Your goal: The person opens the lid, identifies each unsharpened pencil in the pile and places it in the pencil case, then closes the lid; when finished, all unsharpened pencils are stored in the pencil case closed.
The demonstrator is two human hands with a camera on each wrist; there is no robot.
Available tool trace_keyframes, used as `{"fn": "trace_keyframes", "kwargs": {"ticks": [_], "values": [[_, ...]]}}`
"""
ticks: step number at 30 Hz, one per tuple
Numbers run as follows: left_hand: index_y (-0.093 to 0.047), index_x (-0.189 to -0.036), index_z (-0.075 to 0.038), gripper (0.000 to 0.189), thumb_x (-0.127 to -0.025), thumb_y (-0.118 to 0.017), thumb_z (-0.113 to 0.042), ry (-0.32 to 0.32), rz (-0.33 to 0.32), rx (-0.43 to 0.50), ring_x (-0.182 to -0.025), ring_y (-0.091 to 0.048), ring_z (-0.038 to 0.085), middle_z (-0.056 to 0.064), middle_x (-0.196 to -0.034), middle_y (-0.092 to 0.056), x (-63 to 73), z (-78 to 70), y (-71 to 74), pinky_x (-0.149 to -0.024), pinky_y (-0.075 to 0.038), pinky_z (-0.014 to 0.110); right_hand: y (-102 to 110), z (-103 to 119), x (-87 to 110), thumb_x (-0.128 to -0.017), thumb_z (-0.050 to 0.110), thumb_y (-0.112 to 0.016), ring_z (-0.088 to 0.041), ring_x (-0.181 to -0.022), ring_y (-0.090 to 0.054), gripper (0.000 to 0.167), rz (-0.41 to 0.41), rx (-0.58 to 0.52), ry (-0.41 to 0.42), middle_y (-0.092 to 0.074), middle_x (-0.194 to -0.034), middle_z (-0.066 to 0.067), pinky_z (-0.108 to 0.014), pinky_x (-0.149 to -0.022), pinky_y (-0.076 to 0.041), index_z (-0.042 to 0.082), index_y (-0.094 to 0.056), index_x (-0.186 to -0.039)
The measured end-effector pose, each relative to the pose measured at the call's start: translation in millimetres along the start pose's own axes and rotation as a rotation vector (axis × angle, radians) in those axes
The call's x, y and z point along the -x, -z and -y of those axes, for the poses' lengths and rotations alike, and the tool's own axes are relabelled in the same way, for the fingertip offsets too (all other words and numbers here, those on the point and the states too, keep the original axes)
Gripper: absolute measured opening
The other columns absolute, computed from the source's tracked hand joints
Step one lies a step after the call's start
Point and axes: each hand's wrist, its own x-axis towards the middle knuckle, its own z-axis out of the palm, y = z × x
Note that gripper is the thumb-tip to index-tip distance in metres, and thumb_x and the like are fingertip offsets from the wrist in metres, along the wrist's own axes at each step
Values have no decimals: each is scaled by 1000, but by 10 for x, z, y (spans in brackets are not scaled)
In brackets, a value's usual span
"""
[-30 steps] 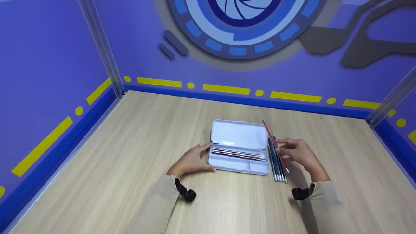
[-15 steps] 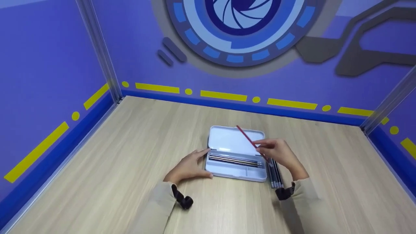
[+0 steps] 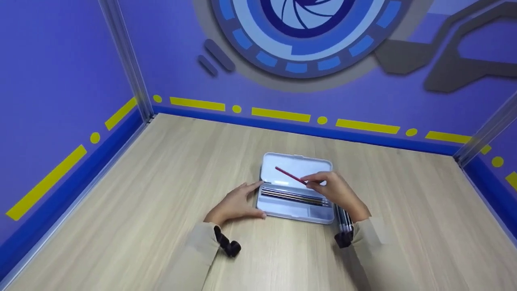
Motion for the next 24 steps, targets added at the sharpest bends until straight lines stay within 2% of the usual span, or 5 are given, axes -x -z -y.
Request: {"fn": "trace_keyframes", "kwargs": {"ticks": [4,10,17,24], "values": [[-38,-149,-28,103,-61,-87,-50,-17,0,-2,-143,-24,42,15,-152,-38,-7,3,2,-114,-28,56,-43,19,-10,-87,1,-67,-16,-88,-68,24,6,49,-28,-75,-96,-1,-36,-81,-58,14,-76,-105],[-37,-148,-31,103,-60,-86,-52,-1,0,-1,-144,-23,41,12,-152,-38,-17,6,-3,-114,-26,56,-93,58,-31,-86,2,-68,-17,-92,-69,23,19,105,-51,-75,-97,-1,-40,-84,-57,14,-77,-104],[-37,-149,-29,104,-60,-86,-52,0,2,-1,-144,-22,42,13,-153,-36,-15,7,-8,-115,-26,56,-99,65,-23,-85,0,-68,-19,-88,-68,22,33,99,-66,-74,-98,-7,-41,-84,-57,8,-75,-104],[-36,-149,-31,104,-60,-86,-53,12,9,-1,-145,-21,40,14,-154,-34,10,7,6,-115,-25,56,-119,79,-1,-85,2,-69,-20,-90,-68,22,47,90,-108,-74,-101,-8,-41,-85,-57,7,-75,-106]]}}
